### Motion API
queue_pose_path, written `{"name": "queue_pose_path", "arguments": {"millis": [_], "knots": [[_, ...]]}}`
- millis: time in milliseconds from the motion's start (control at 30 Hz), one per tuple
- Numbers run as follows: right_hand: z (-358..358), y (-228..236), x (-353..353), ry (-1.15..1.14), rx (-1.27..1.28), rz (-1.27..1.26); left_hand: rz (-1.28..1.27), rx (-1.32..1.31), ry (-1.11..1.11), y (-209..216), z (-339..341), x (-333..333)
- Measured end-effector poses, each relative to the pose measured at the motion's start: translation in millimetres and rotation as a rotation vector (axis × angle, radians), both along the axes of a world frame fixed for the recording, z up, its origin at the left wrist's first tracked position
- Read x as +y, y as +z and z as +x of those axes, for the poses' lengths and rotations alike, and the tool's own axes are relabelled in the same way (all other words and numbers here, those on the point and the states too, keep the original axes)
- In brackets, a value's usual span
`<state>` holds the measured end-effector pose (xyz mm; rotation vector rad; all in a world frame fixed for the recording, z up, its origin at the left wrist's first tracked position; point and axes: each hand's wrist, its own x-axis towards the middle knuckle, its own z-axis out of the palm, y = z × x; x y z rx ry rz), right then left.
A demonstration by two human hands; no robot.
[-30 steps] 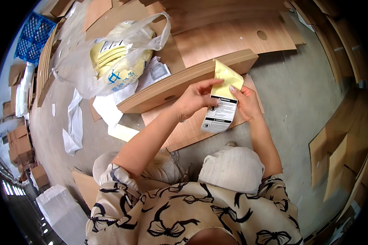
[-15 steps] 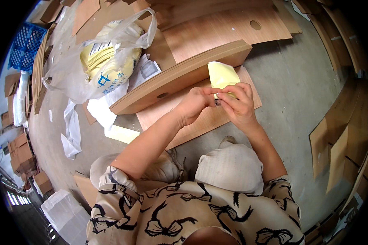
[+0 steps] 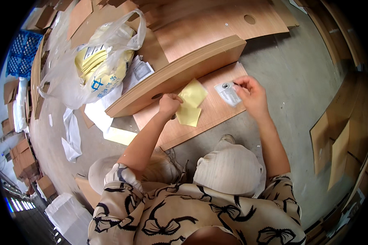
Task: The person sits on the floor and applies yellow adhesive labels to the edges of flat wooden boards. They peel the backing from each label and smooth it onto the wood, handling the boards one at a time.
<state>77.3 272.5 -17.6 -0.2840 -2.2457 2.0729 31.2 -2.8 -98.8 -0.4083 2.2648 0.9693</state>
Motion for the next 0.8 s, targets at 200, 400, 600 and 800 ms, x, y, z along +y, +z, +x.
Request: {"name": "queue_pose_path", "arguments": {"millis": [200, 400, 600, 800], "knots": [[-34.7, -23.2, 23.6, 0.244, -0.014, 0.235, 0.100, 0.372, -0.276, 23.0, -9.5, 55.1], [-45.6, -35.5, 20.2, 0.409, 0.231, 0.566, 0.158, 0.394, -0.382, 42.7, -23.0, 117.4], [-45.7, -61.9, 40.4, -0.356, 0.168, 0.527, 0.105, 0.441, -0.130, 4.9, -30.4, 144.0], [-30.4, -124.5, 42.2, -0.206, -0.099, -0.064, 0.112, 0.467, -0.083, -14.6, -36.9, 149.5]]}}
